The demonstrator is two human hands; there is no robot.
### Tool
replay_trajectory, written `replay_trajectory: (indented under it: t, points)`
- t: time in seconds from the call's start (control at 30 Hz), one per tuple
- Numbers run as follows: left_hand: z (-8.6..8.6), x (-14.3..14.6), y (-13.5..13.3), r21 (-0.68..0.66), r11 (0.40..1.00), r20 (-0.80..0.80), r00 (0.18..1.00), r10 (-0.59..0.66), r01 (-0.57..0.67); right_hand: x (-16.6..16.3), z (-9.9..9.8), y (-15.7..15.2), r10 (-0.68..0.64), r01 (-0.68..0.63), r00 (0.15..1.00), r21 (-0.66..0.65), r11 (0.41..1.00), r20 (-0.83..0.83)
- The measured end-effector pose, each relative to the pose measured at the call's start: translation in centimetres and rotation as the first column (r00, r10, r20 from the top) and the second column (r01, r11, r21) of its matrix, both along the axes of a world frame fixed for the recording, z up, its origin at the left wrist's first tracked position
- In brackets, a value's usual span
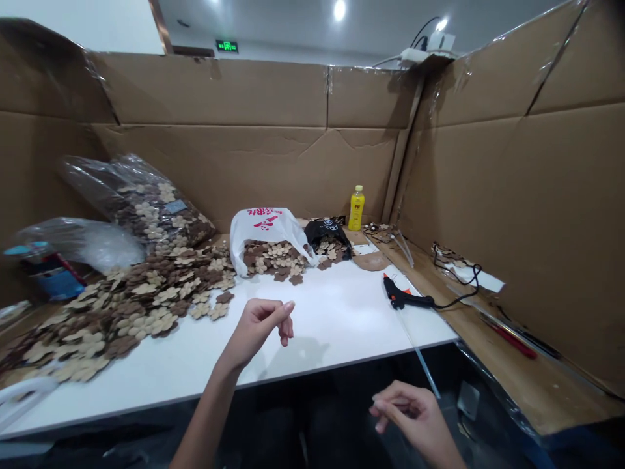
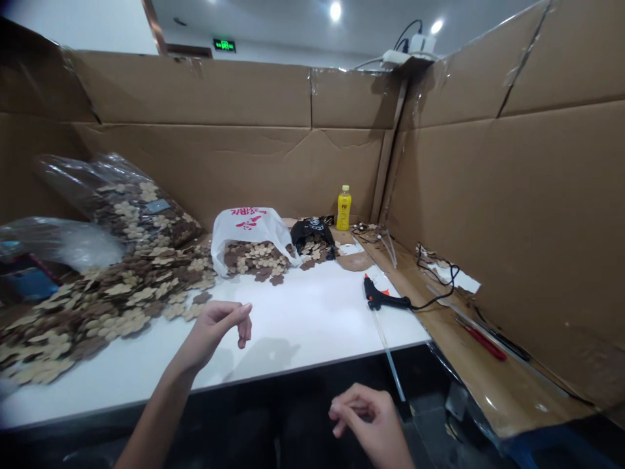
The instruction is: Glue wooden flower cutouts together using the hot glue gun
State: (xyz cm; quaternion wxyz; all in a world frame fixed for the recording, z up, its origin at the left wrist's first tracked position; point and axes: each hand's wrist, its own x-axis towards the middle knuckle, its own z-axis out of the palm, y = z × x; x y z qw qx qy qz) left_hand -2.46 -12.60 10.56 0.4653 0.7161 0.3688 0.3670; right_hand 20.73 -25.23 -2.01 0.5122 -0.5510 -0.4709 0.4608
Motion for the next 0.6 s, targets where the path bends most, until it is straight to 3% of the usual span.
replay_trajectory:
  t: [0.17,0.33,0.5,0.6]
  points:
    - [0.0,0.6,3.1,0.053,0.998,-0.121,0.992,-0.032,0.038,0.4,-0.4,0.4,-0.048,0.043,0.97,0.027,0.999,0.239]
    - [-1.1,1.5,7.2,0.166,0.985,-0.324,0.946,0.012,0.045,1.3,0.0,1.2,-0.038,-0.036,0.847,0.128,0.991,0.531]
    - [-4.0,3.6,10.5,0.441,0.893,-0.553,0.81,0.194,0.088,2.2,1.0,1.7,0.075,-0.2,0.754,0.12,0.972,0.652]
    - [-6.5,5.6,12.1,0.5,0.85,-0.644,0.728,0.237,0.166,2.6,2.1,2.0,0.119,-0.254,0.715,0.097,0.962,0.689]
